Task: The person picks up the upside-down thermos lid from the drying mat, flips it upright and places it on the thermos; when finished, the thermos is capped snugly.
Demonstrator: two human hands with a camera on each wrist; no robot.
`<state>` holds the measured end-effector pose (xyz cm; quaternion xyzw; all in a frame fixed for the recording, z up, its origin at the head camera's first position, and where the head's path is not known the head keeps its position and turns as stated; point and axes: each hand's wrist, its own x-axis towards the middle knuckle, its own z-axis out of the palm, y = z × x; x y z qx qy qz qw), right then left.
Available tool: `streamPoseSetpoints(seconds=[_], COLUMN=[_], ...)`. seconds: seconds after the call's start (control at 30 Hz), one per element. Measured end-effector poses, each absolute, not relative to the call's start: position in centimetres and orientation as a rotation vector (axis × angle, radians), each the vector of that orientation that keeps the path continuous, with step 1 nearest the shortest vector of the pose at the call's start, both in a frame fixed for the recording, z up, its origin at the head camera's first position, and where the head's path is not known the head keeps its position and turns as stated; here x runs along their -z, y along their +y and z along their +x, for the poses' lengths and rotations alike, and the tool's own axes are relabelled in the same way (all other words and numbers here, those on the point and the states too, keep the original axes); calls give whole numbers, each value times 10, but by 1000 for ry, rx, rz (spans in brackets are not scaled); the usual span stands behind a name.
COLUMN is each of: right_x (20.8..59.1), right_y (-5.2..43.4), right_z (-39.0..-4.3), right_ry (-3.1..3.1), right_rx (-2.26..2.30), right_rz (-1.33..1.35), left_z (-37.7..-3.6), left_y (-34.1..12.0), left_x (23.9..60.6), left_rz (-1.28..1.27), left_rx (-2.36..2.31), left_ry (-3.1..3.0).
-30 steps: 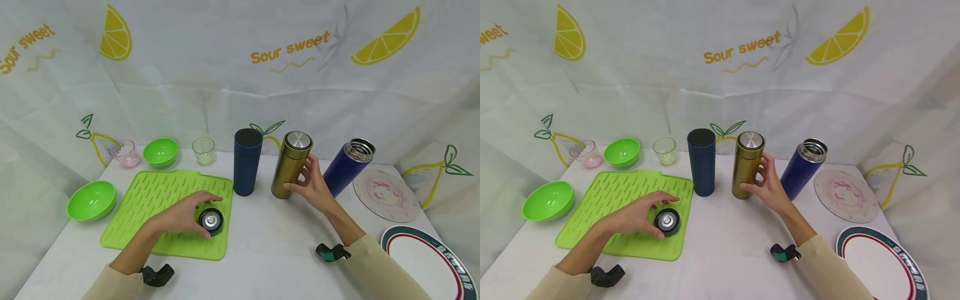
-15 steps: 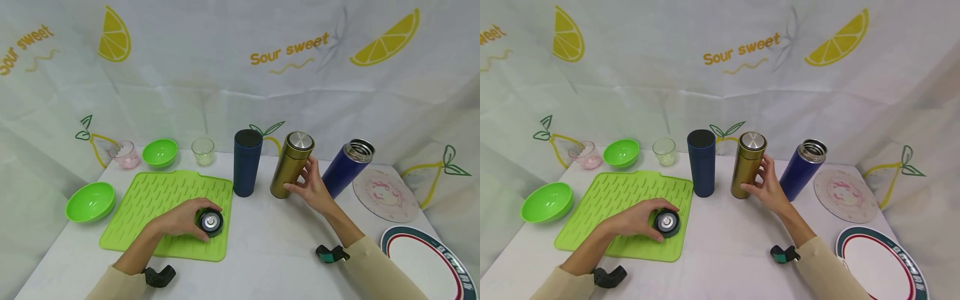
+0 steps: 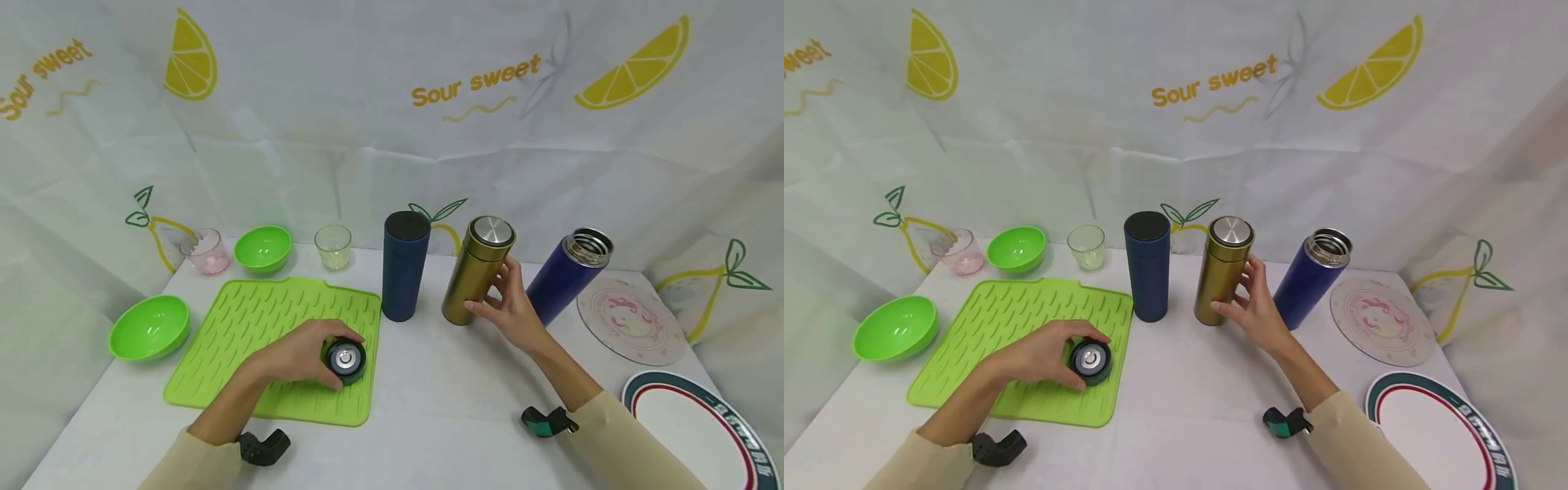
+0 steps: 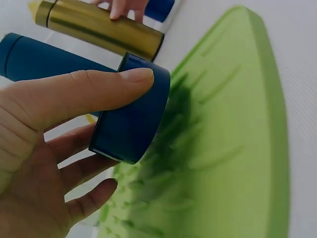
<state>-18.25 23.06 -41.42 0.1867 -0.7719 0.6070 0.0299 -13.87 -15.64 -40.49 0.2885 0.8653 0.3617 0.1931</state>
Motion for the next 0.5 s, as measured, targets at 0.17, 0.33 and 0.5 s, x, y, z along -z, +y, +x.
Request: streamPoseSetpoints(seconds=[0.17,0.33,0.5], right_x=[406,394,383], right_y=[230,237,241], right_z=[-169,-149,-132], right_ry=[-2435,-2422,-2185], right_rx=[-1814,-1719,-1714], right_rz=[494,534,689], left_z=[-137,-135,-131], left_y=[-145,-129,-113], left_x=[386,364,348], left_rz=[871,983,1004], left_rx=[-993,-1010,-1087], left_ry=[2523,2602,2629])
